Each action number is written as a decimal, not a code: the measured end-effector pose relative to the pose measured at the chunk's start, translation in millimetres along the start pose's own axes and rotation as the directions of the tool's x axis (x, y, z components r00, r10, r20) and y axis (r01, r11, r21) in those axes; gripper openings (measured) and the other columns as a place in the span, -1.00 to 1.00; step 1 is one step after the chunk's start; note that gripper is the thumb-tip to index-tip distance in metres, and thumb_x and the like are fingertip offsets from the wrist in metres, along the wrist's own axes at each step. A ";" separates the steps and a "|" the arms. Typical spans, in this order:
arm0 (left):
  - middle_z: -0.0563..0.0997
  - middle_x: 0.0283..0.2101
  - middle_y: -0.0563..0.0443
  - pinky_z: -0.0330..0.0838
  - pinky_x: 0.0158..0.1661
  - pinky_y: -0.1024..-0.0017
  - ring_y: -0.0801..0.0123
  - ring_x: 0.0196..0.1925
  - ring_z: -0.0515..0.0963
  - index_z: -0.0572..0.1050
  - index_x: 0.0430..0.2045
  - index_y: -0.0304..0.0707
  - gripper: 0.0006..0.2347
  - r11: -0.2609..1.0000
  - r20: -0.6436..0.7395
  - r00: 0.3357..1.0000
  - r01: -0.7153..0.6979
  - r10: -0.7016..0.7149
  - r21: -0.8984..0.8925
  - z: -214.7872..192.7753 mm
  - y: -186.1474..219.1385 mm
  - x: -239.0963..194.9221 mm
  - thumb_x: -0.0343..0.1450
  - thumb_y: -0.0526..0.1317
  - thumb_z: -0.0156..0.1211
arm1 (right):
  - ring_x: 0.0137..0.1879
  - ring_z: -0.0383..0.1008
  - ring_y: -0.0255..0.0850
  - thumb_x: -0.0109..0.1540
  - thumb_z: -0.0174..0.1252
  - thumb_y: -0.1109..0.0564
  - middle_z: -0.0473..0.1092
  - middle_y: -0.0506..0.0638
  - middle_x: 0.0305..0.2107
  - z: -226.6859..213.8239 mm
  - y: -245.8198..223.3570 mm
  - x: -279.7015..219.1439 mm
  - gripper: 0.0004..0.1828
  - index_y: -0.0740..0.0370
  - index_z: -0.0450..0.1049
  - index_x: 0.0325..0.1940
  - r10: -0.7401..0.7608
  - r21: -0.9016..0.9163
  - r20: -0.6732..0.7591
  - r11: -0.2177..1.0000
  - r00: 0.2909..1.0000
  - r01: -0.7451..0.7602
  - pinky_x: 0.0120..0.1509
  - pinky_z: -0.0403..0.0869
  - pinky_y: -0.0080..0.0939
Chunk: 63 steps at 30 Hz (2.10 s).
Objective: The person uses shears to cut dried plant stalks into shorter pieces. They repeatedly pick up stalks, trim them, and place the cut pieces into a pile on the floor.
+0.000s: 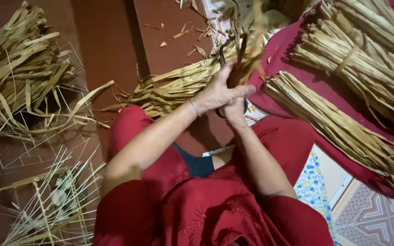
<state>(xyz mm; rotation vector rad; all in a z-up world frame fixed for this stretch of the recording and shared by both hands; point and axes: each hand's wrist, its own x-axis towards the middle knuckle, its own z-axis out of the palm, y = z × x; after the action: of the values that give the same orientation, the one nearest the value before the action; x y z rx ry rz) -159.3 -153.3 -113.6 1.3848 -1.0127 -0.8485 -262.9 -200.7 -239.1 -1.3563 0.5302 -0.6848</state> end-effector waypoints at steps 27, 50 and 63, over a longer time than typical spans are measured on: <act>0.57 -0.18 -0.28 0.43 -0.15 0.00 -0.20 -0.12 0.56 0.44 -0.16 -0.34 -0.69 0.533 0.115 0.992 -0.069 -0.053 0.843 -33.6 -119.1 -40.4 0.21 -0.43 0.13 | -0.08 0.49 -0.08 0.37 0.18 -0.02 0.43 -0.02 -0.37 -127.5 -105.9 24.2 -0.79 0.16 0.47 -0.13 -0.031 0.836 -0.260 0.492 0.965 0.241 0.22 0.48 0.17; 0.46 -0.58 0.05 0.27 -0.45 0.29 0.35 -0.55 0.45 0.39 -0.40 -0.20 -0.85 0.114 0.610 0.695 -0.690 0.380 0.715 131.2 21.5 128.7 0.39 -0.49 0.19 | -0.31 0.41 -0.24 0.50 0.16 0.05 0.41 0.06 -0.34 -468.0 -175.0 -198.4 -0.74 0.30 0.44 0.14 -0.595 -0.254 -0.613 0.771 0.519 0.584 -0.24 0.41 -0.21; 0.51 -0.34 -0.10 0.32 -0.20 0.04 0.03 -0.22 0.53 0.45 -0.30 -0.19 -0.73 0.157 0.643 0.759 -0.651 0.103 0.743 165.8 -123.0 137.0 0.20 -0.17 0.28 | -0.35 0.44 -0.27 0.43 0.41 0.03 0.51 -0.01 -0.28 -546.2 7.5 -254.2 -0.65 0.36 0.52 0.06 0.113 0.107 -0.931 0.994 0.347 -0.038 -0.31 0.33 -0.22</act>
<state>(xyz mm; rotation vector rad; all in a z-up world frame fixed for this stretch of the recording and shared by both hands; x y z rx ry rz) -251.6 -346.2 -238.7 1.7419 -2.4675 0.0252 -822.9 -399.3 -339.2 -0.7094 1.4901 -1.4066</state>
